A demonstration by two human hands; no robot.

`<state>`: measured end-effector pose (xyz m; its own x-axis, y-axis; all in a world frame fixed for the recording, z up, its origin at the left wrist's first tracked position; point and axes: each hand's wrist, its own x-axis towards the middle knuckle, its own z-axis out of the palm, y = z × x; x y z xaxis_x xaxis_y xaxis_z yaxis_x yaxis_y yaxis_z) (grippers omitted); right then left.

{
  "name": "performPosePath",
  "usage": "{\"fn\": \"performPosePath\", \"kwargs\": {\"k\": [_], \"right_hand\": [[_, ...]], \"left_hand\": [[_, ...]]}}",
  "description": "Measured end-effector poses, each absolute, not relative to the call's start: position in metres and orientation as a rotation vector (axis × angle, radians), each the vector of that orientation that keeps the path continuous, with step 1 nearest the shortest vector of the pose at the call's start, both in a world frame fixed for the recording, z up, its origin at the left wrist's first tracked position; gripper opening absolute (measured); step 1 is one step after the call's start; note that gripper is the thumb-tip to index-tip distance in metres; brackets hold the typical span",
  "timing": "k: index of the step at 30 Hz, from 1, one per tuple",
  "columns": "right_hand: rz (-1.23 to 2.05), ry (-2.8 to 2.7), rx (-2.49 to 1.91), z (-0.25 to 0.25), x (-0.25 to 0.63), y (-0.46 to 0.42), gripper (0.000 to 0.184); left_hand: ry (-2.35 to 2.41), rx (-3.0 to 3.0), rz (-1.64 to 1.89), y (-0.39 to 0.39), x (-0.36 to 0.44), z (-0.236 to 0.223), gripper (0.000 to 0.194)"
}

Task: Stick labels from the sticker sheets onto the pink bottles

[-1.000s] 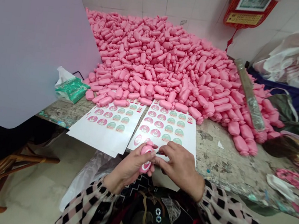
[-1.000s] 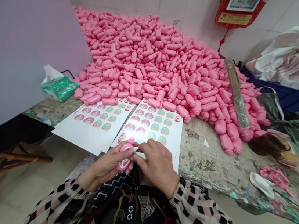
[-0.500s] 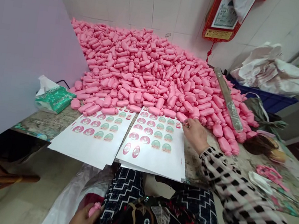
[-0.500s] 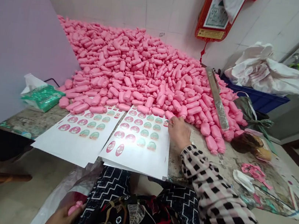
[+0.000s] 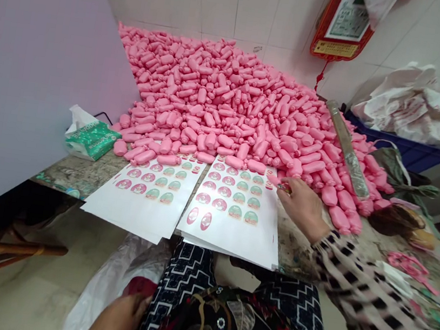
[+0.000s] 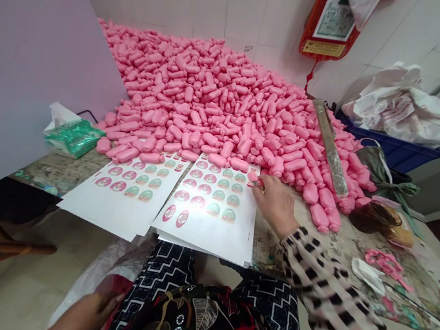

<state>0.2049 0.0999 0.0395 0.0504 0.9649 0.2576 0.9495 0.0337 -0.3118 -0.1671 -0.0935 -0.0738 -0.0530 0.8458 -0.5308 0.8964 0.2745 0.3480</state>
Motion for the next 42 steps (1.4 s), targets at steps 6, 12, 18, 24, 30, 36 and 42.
{"fn": "performPosePath", "kwargs": {"k": [6, 12, 18, 24, 30, 36, 42], "right_hand": [[1.558, -1.558, -1.345, 0.050, 0.137, 0.045, 0.015], [1.932, -1.543, -1.125, 0.037, 0.092, 0.023, 0.013], [0.983, -2.068, -1.535, 0.014, 0.097, 0.048, 0.027], [0.300, -2.437, -1.724, 0.007, 0.087, 0.053, 0.027], [0.138, -2.509, -1.785, 0.007, 0.078, 0.049, 0.027], [0.171, -2.515, -1.741, 0.004, 0.081, 0.050, 0.026], [0.285, -2.421, -1.694, -0.005, 0.083, 0.045, 0.026]], "left_hand": [[1.641, 1.632, 0.814, -0.048, -0.118, 0.013, 0.036], [0.953, 0.907, 0.476, -0.025, -0.071, 0.019, 0.035], [1.331, 1.314, 0.749, -0.024, -0.075, 0.006, 0.031], [1.609, 2.103, 0.589, -0.020, -0.079, -0.009, 0.046], [1.689, 2.234, 0.282, -0.022, -0.073, -0.018, 0.056], [1.743, 2.300, 0.182, -0.023, -0.071, -0.018, 0.063], [1.787, 2.351, 0.155, -0.025, -0.067, -0.026, 0.066]]}}
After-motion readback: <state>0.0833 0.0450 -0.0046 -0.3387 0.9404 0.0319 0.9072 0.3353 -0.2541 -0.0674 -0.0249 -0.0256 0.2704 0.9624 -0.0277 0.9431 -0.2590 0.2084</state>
